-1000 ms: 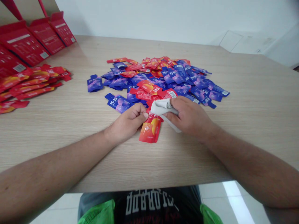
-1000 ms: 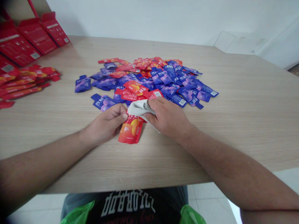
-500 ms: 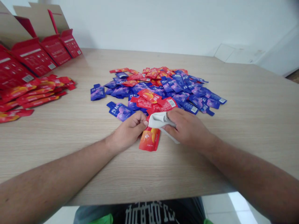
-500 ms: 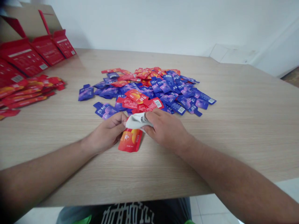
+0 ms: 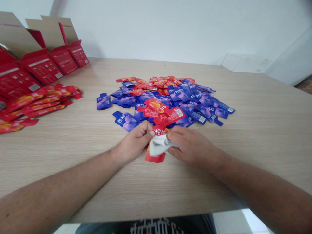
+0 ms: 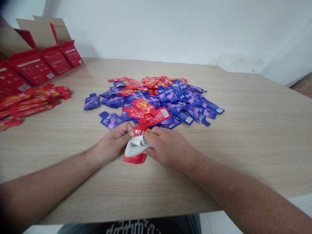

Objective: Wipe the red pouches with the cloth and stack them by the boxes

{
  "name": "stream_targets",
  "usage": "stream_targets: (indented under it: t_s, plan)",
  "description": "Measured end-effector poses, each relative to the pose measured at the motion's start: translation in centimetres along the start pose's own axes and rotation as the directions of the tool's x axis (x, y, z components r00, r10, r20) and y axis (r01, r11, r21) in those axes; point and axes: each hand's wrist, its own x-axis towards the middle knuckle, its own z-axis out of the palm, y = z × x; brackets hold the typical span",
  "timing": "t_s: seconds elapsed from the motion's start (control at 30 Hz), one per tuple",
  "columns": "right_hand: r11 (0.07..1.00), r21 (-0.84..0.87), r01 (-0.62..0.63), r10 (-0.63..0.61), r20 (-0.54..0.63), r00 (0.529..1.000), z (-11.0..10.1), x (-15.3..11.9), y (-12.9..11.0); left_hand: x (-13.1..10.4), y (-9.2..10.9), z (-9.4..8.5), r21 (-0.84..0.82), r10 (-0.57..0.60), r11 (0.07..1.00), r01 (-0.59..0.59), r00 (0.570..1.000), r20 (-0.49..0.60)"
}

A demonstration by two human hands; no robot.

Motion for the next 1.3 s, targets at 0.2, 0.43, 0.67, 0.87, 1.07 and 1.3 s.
stream_targets:
  t_s: [0.2,0.43,0.67,0.87,1.07,1.3]
  plan:
    - [0.995,-0.011,-0.098,0.097,-0.052,0.994,-0.1,0.0,0.2,-0.1,0.3,0.1,0.011,-0.012,1.000,0.012,1.000,-0.008]
    - [1.000,0.013,0.024,-0.024,0.026,0.999,0.1,-0.1,-0.3,-0.1,0.2,0.2,0.009,-0.003,1.000,0.003,1.000,-0.020]
    - [0.985,-0.008,-0.173,0.172,-0.075,0.982,-0.1,0.0,0.6,-0.1,0.4,0.3,-0.025,-0.027,0.999,0.027,0.999,-0.018]
    - [1.000,0.012,0.024,-0.025,0.061,0.998,-0.2,-0.1,-0.1,0.0,0.1,0.1,-0.010,-0.003,1.000,0.003,1.000,-0.007]
    - [0.986,-0.009,-0.166,0.165,-0.068,0.984,-0.1,0.0,0.8,0.0,0.0,0.0,-0.018,-0.040,0.999,0.041,0.999,0.011]
    - [0.999,0.020,0.047,-0.049,0.092,0.995,-0.1,0.0,-0.3,-0.2,0.3,0.2,0.012,0.005,1.000,-0.005,1.000,-0.017]
